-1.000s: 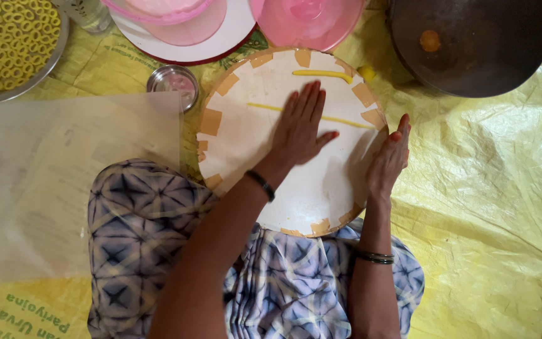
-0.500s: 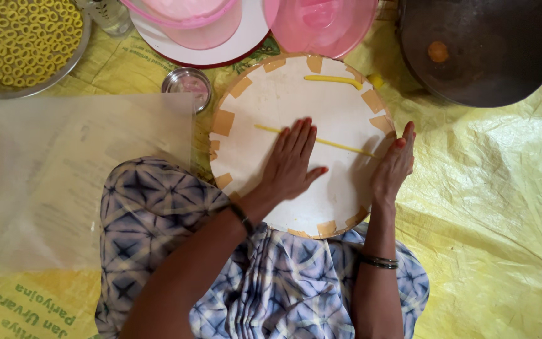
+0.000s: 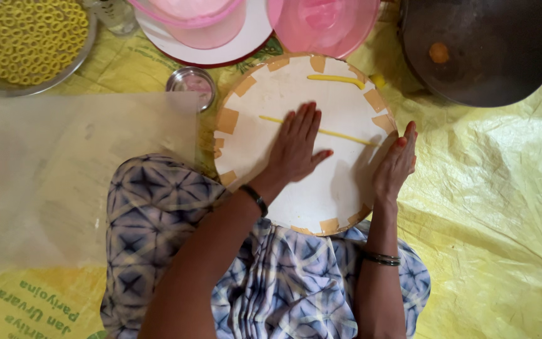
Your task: The person sits on the floor and repeatedly rolls small pieces of yellow dough into thin ropes on a round board. They occasionally dip their fingers into a pink bowl of water to moisten the dough and continue rolling. Finished dough ropes are placed on the board.
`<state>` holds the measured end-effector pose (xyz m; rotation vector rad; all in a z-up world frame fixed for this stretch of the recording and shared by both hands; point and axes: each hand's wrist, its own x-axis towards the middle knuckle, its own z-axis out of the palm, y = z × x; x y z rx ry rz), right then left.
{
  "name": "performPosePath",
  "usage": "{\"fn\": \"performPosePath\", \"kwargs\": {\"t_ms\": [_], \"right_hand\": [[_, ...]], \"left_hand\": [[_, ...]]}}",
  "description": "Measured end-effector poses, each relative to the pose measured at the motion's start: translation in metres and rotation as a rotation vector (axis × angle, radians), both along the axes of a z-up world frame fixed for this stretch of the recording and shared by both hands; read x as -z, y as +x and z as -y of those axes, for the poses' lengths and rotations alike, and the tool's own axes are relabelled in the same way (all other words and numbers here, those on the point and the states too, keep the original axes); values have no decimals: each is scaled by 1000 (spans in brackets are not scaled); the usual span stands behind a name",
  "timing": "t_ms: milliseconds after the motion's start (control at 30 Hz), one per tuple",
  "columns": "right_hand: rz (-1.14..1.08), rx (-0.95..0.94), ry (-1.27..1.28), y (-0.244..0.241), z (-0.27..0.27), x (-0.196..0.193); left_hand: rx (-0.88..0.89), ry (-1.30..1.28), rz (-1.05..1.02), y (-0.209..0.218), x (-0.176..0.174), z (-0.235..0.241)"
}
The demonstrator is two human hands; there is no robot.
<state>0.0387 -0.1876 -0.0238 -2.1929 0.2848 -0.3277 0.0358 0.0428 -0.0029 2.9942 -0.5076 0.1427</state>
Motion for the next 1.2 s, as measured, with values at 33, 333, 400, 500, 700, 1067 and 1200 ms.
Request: {"fn": "performPosePath", "kwargs": {"t_ms": [33,333,400,500,700,1067,1200], "right_hand": [[-3,-1,-4,0,-1,0],[95,-31,-36,-23,-5,13],[120,-15,-64,-27,-2,18],[175,20,-128,-30,3,24],[320,52,-115,-40,11,36],[279,237,266,-53,50,71],[276,232,287,-59,54,70]], "left_hand": [[16,-21,2,-10,1,-1],[-6,-96,-9,-69,-9,-19],[-52,-79,9,-76,-13,-25],[-77,-69,45,-90,-19,-34],[30,-42,81,-136,-13,-45],[96,64,187,-176,13,-51],[133,103,197,-182,16,-49]]}}
